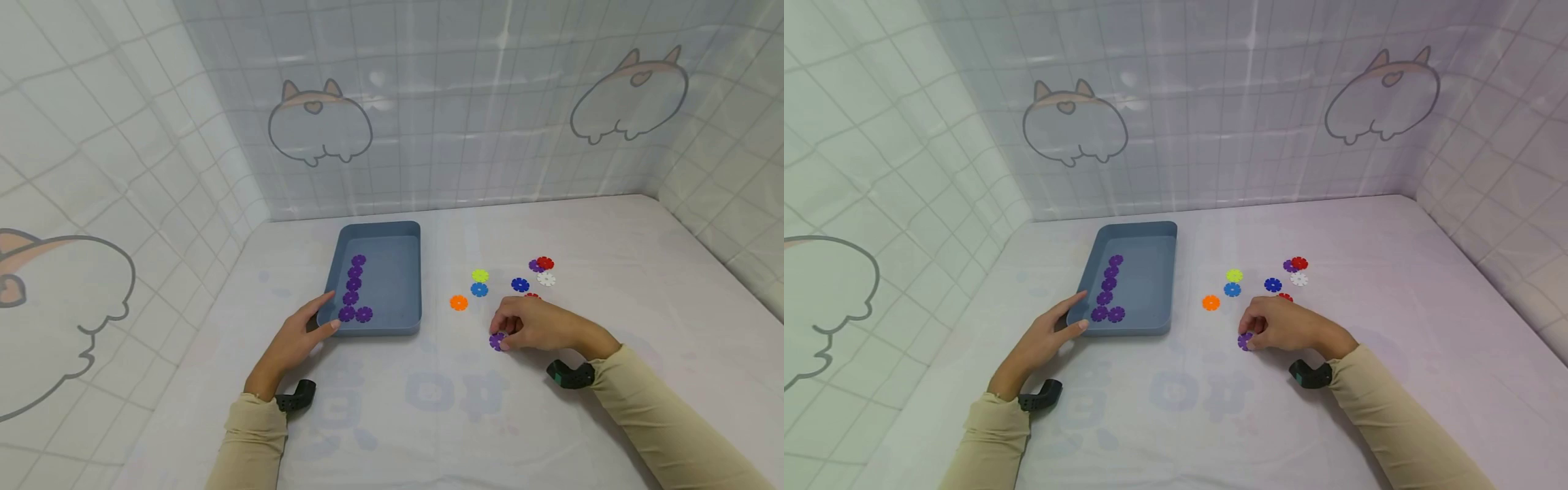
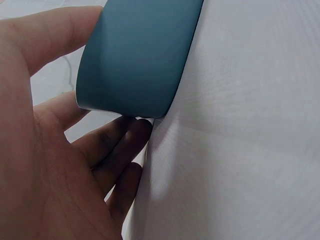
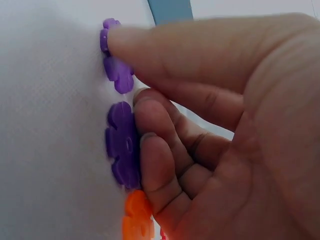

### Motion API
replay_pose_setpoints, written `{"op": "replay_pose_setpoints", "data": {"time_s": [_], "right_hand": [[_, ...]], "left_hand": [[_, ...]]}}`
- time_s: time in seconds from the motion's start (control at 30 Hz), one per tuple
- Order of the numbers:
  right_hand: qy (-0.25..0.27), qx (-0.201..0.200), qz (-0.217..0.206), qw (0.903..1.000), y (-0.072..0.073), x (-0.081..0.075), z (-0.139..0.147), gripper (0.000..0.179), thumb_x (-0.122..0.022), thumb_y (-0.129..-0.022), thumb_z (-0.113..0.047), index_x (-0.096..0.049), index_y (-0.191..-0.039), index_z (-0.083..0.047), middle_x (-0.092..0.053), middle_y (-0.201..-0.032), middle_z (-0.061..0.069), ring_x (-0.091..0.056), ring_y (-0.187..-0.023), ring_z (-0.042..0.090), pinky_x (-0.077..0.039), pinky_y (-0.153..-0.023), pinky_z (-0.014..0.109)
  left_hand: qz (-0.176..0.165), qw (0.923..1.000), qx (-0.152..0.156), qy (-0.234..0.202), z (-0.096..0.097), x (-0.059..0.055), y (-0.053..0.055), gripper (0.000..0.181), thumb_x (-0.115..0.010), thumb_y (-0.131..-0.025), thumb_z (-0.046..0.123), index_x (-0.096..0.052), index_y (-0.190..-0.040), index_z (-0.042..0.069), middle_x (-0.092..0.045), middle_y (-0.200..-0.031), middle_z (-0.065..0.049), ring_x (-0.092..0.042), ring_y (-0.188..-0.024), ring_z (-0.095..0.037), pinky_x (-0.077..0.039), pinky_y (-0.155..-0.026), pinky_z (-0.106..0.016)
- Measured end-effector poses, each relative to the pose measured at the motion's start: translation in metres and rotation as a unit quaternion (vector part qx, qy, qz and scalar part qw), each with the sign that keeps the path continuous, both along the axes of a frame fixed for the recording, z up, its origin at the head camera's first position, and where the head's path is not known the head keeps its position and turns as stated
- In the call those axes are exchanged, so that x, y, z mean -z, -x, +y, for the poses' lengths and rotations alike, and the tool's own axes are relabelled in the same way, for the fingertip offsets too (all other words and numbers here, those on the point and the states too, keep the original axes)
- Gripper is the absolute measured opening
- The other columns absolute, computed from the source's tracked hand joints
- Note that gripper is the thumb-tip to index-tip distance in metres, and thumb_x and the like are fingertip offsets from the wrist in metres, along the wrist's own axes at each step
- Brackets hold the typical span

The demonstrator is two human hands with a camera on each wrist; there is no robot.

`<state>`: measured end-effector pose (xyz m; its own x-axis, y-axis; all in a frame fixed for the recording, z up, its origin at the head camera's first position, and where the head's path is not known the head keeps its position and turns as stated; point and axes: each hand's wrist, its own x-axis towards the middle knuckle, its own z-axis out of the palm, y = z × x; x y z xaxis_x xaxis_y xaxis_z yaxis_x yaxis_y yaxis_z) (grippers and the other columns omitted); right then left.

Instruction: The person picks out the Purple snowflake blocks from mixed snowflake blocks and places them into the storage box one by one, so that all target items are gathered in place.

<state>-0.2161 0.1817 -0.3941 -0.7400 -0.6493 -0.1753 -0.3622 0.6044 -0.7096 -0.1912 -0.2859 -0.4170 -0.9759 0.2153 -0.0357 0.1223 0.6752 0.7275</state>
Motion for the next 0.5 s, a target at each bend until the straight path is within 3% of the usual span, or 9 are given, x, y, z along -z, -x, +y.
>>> {"op": "replay_pose_setpoints", "data": {"time_s": [0.5], "right_hand": [[0.0, 0.004, -0.016, 0.9999, -0.0024, -0.0029, -0.0035, 0.025, -0.082, -0.083, -0.014, -0.067, -0.103, -0.016, -0.058, -0.096, 0.0, -0.056, -0.092, 0.021, -0.054, -0.076, 0.029]], "left_hand": [[0.005, 1.0, 0.0, 0.003, 0.0005, -0.0019, -0.0021, 0.07, -0.059, -0.099, 0.05, -0.034, -0.158, 0.021, -0.028, -0.162, -0.013, -0.022, -0.149, -0.038, -0.019, -0.117, -0.061]]}}
